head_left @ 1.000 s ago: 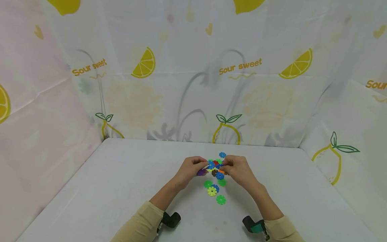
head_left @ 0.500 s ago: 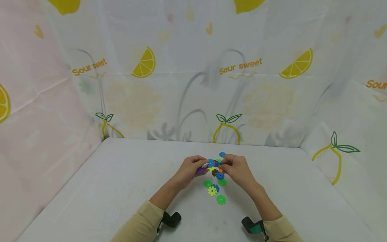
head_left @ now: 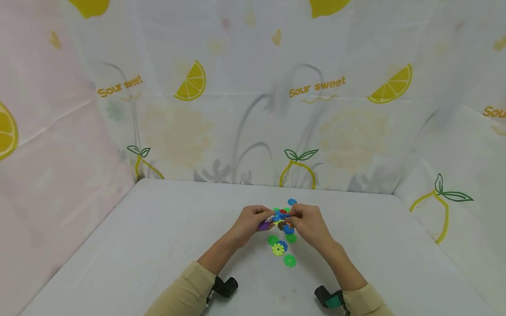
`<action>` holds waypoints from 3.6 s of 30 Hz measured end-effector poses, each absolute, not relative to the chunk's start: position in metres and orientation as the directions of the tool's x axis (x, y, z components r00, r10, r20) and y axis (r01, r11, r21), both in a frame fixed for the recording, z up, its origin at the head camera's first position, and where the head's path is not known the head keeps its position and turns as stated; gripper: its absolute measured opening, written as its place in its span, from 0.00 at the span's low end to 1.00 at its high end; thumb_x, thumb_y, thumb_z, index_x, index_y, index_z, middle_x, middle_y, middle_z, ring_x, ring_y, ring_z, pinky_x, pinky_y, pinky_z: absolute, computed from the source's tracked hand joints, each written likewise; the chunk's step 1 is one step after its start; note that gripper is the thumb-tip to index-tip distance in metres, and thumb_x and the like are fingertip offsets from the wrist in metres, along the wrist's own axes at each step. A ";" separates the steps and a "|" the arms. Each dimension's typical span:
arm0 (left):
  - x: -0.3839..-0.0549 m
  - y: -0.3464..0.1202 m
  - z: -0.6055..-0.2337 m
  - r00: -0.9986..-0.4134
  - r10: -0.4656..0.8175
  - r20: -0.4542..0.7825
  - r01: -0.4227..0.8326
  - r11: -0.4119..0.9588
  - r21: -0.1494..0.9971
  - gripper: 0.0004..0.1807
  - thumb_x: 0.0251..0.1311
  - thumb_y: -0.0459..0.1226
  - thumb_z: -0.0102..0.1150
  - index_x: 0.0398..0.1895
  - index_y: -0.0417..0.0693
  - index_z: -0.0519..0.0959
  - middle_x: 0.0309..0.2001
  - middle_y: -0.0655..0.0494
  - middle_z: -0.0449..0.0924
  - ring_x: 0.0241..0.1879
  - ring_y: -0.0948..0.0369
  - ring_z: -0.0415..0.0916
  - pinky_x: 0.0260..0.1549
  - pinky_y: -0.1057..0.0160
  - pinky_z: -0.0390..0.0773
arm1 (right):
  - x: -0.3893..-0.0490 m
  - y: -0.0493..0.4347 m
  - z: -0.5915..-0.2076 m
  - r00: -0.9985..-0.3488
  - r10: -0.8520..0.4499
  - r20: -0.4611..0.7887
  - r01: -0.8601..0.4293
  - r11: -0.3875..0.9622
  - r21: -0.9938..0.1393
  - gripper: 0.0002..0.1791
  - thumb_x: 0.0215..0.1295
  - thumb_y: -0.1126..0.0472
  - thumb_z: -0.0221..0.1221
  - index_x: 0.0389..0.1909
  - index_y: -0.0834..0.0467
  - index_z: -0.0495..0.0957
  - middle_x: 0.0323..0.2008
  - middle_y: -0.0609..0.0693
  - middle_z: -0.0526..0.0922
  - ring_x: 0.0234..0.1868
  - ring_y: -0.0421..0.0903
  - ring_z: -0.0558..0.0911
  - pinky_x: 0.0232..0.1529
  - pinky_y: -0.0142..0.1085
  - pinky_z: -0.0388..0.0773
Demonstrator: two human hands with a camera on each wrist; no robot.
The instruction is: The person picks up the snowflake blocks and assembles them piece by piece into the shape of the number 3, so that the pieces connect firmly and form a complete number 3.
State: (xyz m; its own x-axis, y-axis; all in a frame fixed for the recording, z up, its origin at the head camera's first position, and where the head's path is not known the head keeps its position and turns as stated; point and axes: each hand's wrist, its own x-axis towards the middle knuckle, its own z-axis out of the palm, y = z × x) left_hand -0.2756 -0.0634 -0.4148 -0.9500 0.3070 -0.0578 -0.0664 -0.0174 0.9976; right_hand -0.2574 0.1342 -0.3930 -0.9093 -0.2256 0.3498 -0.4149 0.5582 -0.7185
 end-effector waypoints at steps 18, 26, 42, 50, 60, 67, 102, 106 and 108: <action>-0.274 -0.069 -0.406 -0.932 0.357 -0.066 -0.063 0.018 0.998 0.12 0.68 0.41 0.57 0.39 0.38 0.80 0.31 0.58 0.80 0.30 0.67 0.80 0.34 0.69 0.80 | -0.256 0.130 -0.392 -0.884 -0.273 0.379 -0.467 0.523 -0.713 0.04 0.63 0.71 0.63 0.28 0.63 0.81 0.29 0.58 0.86 0.28 0.45 0.84 0.31 0.28 0.80; -0.275 -0.069 -0.408 -0.932 0.357 -0.068 -0.061 0.030 0.998 0.12 0.68 0.40 0.57 0.40 0.39 0.80 0.31 0.58 0.80 0.30 0.66 0.80 0.31 0.69 0.79 | -0.260 0.135 -0.398 -0.869 -0.290 0.401 -0.494 0.564 -0.662 0.03 0.60 0.73 0.63 0.31 0.63 0.83 0.30 0.54 0.88 0.30 0.44 0.85 0.33 0.28 0.81; -0.276 -0.070 -0.412 -0.938 0.343 -0.052 -0.042 0.037 0.998 0.14 0.67 0.43 0.59 0.41 0.39 0.80 0.32 0.57 0.79 0.32 0.64 0.81 0.33 0.68 0.79 | -0.269 0.138 -0.413 -0.958 -0.270 0.094 -0.275 0.777 -0.566 0.14 0.55 0.71 0.68 0.43 0.58 0.84 0.40 0.49 0.85 0.37 0.44 0.76 0.46 0.41 0.81; -0.275 -0.068 -0.412 -0.938 0.342 -0.060 -0.046 0.047 0.998 0.12 0.68 0.42 0.59 0.40 0.40 0.80 0.31 0.57 0.80 0.32 0.63 0.81 0.32 0.68 0.78 | -0.268 0.137 -0.414 -0.954 -0.292 0.066 -0.279 0.787 -0.551 0.12 0.54 0.72 0.68 0.39 0.57 0.85 0.34 0.47 0.81 0.36 0.44 0.75 0.44 0.41 0.78; -0.275 -0.067 -0.413 -0.939 0.338 -0.060 -0.044 0.054 0.998 0.12 0.68 0.42 0.58 0.41 0.40 0.80 0.33 0.53 0.81 0.30 0.65 0.79 0.32 0.68 0.77 | -0.267 0.137 -0.415 -0.956 -0.292 0.033 -0.265 0.806 -0.529 0.11 0.55 0.71 0.69 0.38 0.56 0.86 0.34 0.47 0.80 0.37 0.44 0.74 0.44 0.41 0.78; -0.274 -0.067 -0.412 -0.939 0.339 -0.062 -0.046 0.054 0.997 0.12 0.68 0.42 0.58 0.40 0.41 0.79 0.34 0.51 0.81 0.31 0.64 0.80 0.32 0.68 0.77 | -0.265 0.137 -0.412 -0.959 -0.283 0.035 -0.255 0.797 -0.548 0.10 0.54 0.71 0.69 0.37 0.57 0.86 0.34 0.48 0.80 0.36 0.44 0.74 0.45 0.40 0.79; -0.278 -0.070 -0.411 -0.957 0.287 -0.048 -0.052 -0.005 0.999 0.14 0.69 0.41 0.58 0.43 0.38 0.79 0.31 0.58 0.80 0.30 0.66 0.79 0.31 0.70 0.76 | -0.269 0.150 -0.400 -0.952 -0.273 0.135 -0.270 0.550 -0.790 0.07 0.65 0.69 0.61 0.42 0.63 0.81 0.29 0.55 0.83 0.25 0.43 0.78 0.30 0.37 0.83; -0.278 -0.070 -0.411 -0.957 0.285 -0.051 -0.055 -0.006 0.998 0.14 0.69 0.41 0.58 0.44 0.37 0.79 0.31 0.58 0.79 0.31 0.66 0.79 0.31 0.70 0.76 | -0.269 0.151 -0.399 -0.953 -0.267 0.143 -0.268 0.524 -0.808 0.08 0.65 0.69 0.60 0.44 0.64 0.80 0.27 0.54 0.81 0.24 0.43 0.79 0.30 0.37 0.83; -0.278 -0.070 -0.411 -0.957 0.287 -0.050 -0.053 -0.004 0.999 0.14 0.69 0.41 0.57 0.44 0.37 0.79 0.31 0.58 0.79 0.31 0.66 0.79 0.32 0.70 0.76 | -0.269 0.151 -0.398 -0.954 -0.263 0.145 -0.267 0.522 -0.810 0.08 0.66 0.68 0.60 0.44 0.63 0.80 0.26 0.53 0.81 0.24 0.43 0.79 0.30 0.36 0.83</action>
